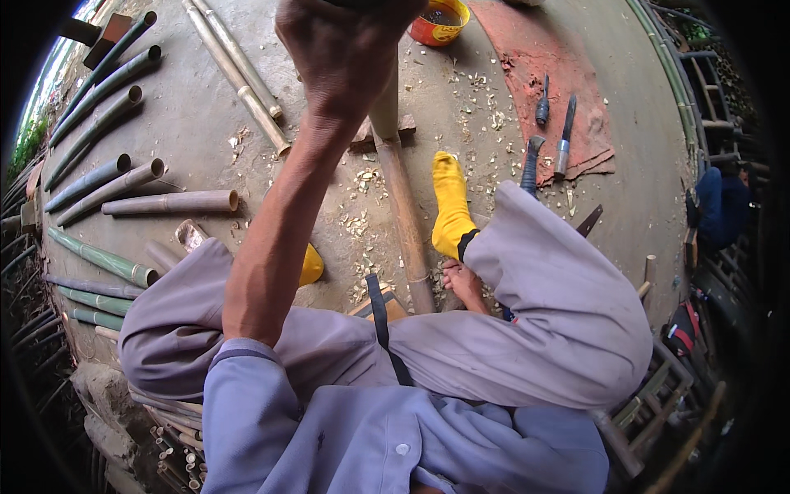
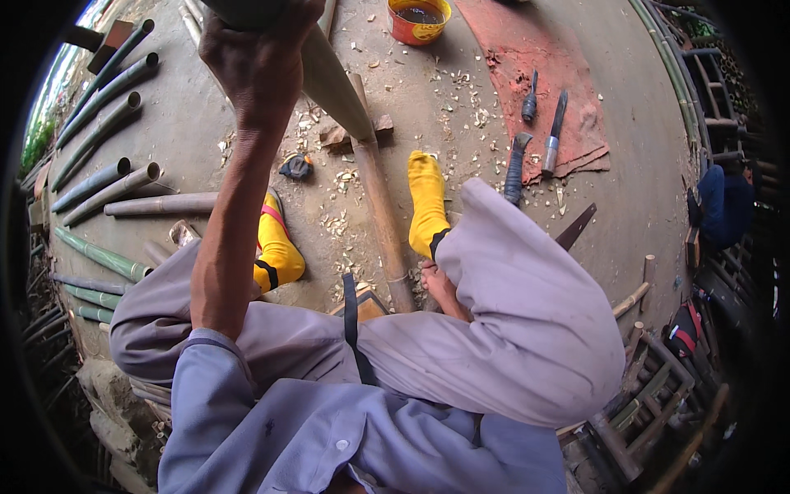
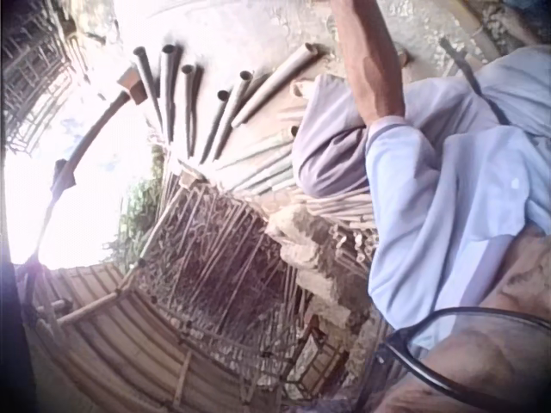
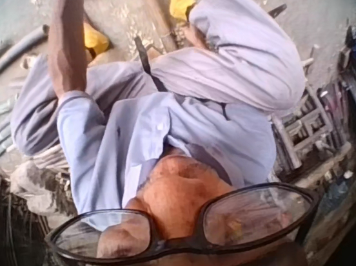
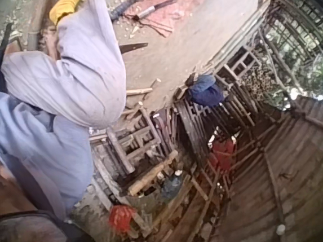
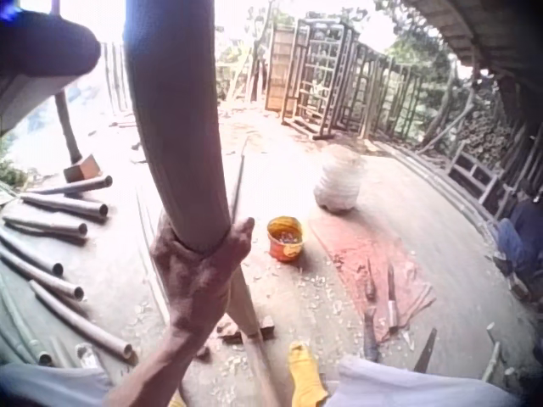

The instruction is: The person measures bamboo poles with a tape measure, marks and carves notches using a knife, saws pieces to length, and fits a pole into a hole in another bamboo section.

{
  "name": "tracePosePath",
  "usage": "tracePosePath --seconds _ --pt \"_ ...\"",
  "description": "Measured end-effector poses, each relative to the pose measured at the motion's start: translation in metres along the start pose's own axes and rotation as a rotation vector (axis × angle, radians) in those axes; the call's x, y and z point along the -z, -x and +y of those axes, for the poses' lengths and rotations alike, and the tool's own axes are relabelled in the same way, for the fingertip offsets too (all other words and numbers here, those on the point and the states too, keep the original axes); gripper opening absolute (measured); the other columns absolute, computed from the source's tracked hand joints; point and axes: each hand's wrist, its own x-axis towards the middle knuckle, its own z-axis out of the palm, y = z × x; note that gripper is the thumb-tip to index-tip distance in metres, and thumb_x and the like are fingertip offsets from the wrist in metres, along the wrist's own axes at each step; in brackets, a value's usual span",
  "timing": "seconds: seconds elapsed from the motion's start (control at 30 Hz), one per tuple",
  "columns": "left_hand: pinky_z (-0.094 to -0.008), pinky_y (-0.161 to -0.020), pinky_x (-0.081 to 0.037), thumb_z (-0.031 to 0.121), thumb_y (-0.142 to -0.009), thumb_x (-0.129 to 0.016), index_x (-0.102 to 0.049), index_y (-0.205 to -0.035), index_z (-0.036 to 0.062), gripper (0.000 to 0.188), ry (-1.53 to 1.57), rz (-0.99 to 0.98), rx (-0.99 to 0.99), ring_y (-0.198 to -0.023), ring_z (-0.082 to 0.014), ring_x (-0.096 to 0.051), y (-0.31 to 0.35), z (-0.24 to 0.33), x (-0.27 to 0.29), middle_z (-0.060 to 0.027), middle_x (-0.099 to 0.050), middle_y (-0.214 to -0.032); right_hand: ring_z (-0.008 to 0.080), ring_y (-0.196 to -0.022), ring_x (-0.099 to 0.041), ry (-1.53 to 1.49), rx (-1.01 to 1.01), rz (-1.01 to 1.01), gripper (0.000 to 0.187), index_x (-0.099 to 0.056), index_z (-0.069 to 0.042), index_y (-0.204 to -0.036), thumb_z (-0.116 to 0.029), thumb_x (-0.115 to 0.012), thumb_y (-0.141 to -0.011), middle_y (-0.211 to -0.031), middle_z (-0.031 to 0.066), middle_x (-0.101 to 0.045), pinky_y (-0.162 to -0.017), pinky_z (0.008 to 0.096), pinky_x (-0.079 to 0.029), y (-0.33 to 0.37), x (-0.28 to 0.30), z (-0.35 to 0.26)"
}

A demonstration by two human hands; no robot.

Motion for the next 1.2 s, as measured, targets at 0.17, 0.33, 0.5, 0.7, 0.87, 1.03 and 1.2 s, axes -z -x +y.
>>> tracePosePath --seconds 0.17,0.33,0.5,0.7,0.87,1.03,1.2 --pt "-0.0229 -0.052 -0.042 0.010 -0.070 -0.076 -0.056 -0.081 0.0023 0.025 0.109 -0.053 0.090 -0.058 -0.0072 -0.050 -0.002 0.014 -0.005 0.0003 -0.055 -0.067 0.0361 -0.096 -0.060 0.677 0.284 0.022 0.066 -0.045 0.004 -0.118 -0.036 -0.072 -0.073 -0.106 0.0261 -0.059 -0.082 0.0441 -0.047 0.035 -0.043 -0.014" --pt "-0.0222 -0.053 -0.042 0.009 -0.071 -0.074 -0.057 -0.084 0.0024 0.022 0.137 0.045 0.054 -0.059 -0.0061 -0.051 -0.006 -0.001 -0.010 0.0002 -0.057 -0.069 0.0433 -0.098 -0.057 0.686 0.198 -0.078 0.068 -0.043 0.005 -0.114 -0.036 -0.074 -0.069 -0.104 0.0305 -0.058 -0.084 0.0462 -0.045 0.036 -0.047 -0.035" --pt "-0.0225 -0.053 -0.042 0.011 -0.071 -0.075 -0.058 -0.084 0.0025 0.023 0.020 0.045 0.068 -0.059 -0.0063 -0.051 -0.008 0.004 -0.005 0.0004 -0.057 -0.069 0.0429 -0.096 -0.058 0.736 0.170 -0.059 0.071 -0.044 0.008 -0.110 -0.039 -0.075 -0.066 -0.099 0.0311 -0.059 -0.082 0.0462 -0.046 0.031 -0.052 -0.038" --pt "-0.0225 -0.053 -0.042 0.010 -0.071 -0.074 -0.059 -0.083 0.0012 0.022 0.049 0.035 0.036 -0.059 -0.0073 -0.052 -0.005 -0.001 -0.006 -0.0010 -0.058 -0.069 0.0419 -0.095 -0.060 0.745 0.122 -0.104 0.074 -0.046 0.008 -0.108 -0.039 -0.078 -0.062 -0.099 0.0316 -0.059 -0.081 0.0452 -0.047 0.020 -0.047 -0.038" --pt "-0.0226 -0.052 -0.043 0.009 -0.072 -0.073 -0.058 -0.083 0.0008 0.020 0.039 0.001 -0.010 -0.057 -0.0084 -0.053 0.001 0.004 -0.008 -0.0017 -0.058 -0.067 0.0412 -0.096 -0.059 0.763 0.140 -0.095 0.074 -0.047 0.009 -0.107 -0.039 -0.079 -0.061 -0.099 0.0314 -0.059 -0.081 0.0442 -0.047 0.019 -0.046 -0.039" --pt "-0.0223 -0.052 -0.043 0.007 -0.071 -0.073 -0.058 -0.082 0.0012 0.020 0.072 -0.002 0.075 -0.057 -0.0084 -0.054 0.004 0.006 -0.009 -0.0013 -0.058 -0.066 0.0410 -0.098 -0.059 0.750 0.128 -0.114 0.075 -0.047 0.010 -0.107 -0.040 -0.079 -0.061 -0.100 0.0314 -0.058 -0.083 0.0439 -0.047 0.020 -0.046 -0.045" --pt "-0.0234 -0.056 -0.046 0.011 -0.070 -0.076 -0.060 -0.082 0.0012 0.022 -0.025 -0.031 0.040 -0.060 -0.0089 -0.057 0.006 0.006 -0.010 -0.0023 -0.061 -0.068 0.0412 -0.097 -0.059 0.751 0.155 -0.106 0.073 -0.048 0.009 -0.106 -0.040 -0.079 -0.061 -0.100 0.0314 -0.058 -0.083 0.0440 -0.046 0.021 -0.045 -0.042"
